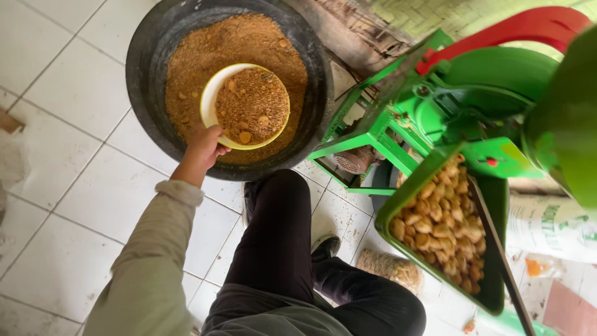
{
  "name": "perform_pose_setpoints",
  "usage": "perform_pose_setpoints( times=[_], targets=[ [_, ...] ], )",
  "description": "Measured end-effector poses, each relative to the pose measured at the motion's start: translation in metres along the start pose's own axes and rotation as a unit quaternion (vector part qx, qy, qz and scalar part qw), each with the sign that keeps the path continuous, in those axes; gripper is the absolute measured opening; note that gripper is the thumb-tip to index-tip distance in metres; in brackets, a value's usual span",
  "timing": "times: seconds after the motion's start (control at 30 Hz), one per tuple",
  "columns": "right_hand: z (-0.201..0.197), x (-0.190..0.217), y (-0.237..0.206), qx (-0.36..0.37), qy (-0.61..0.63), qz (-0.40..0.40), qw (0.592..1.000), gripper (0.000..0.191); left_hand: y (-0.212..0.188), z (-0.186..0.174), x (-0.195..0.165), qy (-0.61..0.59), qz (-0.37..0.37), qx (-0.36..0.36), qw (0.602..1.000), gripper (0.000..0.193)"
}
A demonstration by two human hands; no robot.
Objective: The person pours whole grains from a plastic bag into a green grinding machine hopper. They use a flat metal tool to push the grains into the machine and then scoop the resulting ground powder from a large black basin into the hopper, repeating the process.
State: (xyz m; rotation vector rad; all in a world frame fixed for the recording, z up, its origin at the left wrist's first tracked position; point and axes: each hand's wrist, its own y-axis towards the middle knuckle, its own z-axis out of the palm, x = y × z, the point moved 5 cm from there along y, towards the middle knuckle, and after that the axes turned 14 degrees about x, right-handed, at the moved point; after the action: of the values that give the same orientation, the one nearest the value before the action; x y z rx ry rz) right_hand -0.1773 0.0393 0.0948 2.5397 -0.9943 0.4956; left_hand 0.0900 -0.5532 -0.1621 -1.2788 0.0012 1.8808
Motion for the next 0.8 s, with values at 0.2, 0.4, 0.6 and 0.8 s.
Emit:
perform_pose_setpoints(
  times=[0.2,0.4,0.6,0.8],
  targets=[
    [-0.028,0.009,-0.053,-0.048,0.007,-0.042,0.998,0.019,-0.032,0.022,-0.037,0.056,0.024,0.063,0.996,0.016],
    [-0.024,0.032,-0.089,-0.088,0.029,-0.075,0.993,0.019,-0.066,0.093,-0.100,0.163,0.002,0.139,0.977,0.019],
    [-0.025,0.054,-0.088,-0.099,-0.041,-0.103,0.989,0.020,-0.101,0.222,-0.134,0.254,0.010,0.258,0.932,0.057],
    [-0.033,0.061,-0.077,-0.116,-0.031,-0.138,0.983,0.026,-0.131,0.318,-0.129,0.371,0.013,0.244,0.896,0.064]
  ],
)
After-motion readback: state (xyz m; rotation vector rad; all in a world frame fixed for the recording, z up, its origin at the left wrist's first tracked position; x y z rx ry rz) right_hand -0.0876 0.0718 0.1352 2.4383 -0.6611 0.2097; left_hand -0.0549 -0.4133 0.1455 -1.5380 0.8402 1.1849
